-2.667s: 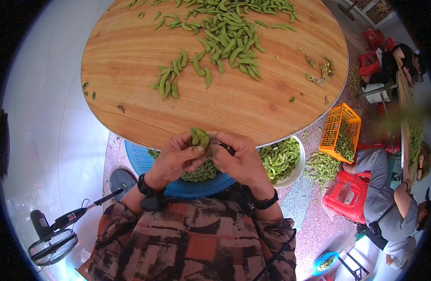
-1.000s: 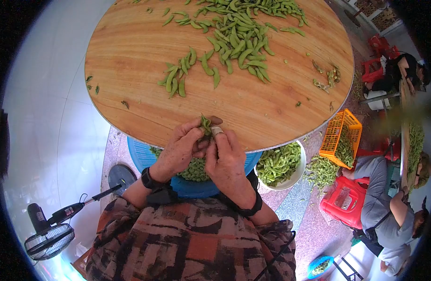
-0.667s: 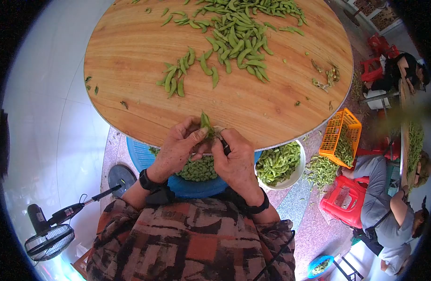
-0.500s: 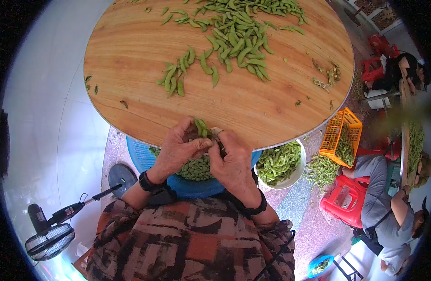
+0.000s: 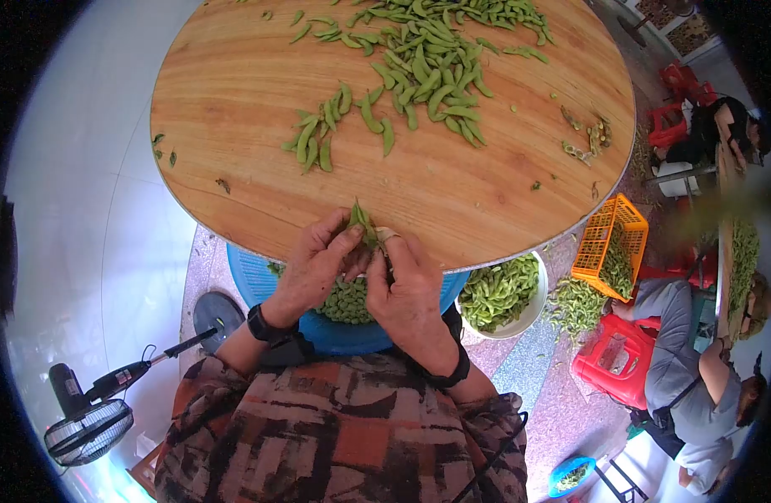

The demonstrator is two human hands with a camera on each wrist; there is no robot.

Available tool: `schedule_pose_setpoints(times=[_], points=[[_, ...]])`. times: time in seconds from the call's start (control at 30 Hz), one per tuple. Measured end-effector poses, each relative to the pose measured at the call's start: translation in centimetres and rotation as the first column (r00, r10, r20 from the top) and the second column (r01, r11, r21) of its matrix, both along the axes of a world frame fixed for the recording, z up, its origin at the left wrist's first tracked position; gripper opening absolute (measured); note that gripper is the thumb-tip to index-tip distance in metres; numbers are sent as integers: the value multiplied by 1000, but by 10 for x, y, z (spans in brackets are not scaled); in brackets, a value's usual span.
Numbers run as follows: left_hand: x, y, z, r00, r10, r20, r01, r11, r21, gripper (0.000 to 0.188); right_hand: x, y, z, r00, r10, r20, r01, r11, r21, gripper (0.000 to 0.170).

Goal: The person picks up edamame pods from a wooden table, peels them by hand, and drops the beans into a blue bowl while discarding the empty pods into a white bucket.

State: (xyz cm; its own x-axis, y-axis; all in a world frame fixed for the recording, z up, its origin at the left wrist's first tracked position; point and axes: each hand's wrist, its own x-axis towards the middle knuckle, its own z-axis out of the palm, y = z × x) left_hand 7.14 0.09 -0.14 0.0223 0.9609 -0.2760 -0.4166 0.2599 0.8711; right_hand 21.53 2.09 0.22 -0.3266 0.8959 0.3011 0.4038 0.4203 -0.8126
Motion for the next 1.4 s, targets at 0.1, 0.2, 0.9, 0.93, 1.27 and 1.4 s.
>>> schedule_pose_setpoints(times=[0.1, 0.2, 0.9, 0.93, 1.27, 1.4], points=[[3, 2, -2, 991, 71, 114, -68, 997, -31, 13, -5, -6, 1, 995, -49, 87, 39, 993, 109, 19], [6, 2, -9, 966, 111, 233, -107, 994, -27, 14, -9, -6, -3, 997, -77, 24, 74, 992, 102, 11], [5, -1, -5, 912, 82, 403, -67, 996, -50, 24, -1, 2, 0, 999, -33, -31, 34, 998, 48, 8], [4, -1, -4, 894, 75, 442, -65, 997, -36, 24, 1, 3, -1, 999, -32, -32, 34, 998, 50, 8], [12, -4, -11, 834, 190, 519, -179, 981, -71, 26, -6, 3, 3, 995, -49, -83, 55, 996, 64, 4], [9, -3, -17, 823, 160, 544, -156, 986, -55, 29, 4, 8, -7, 944, -104, -314, -67, 869, -490, 4]])
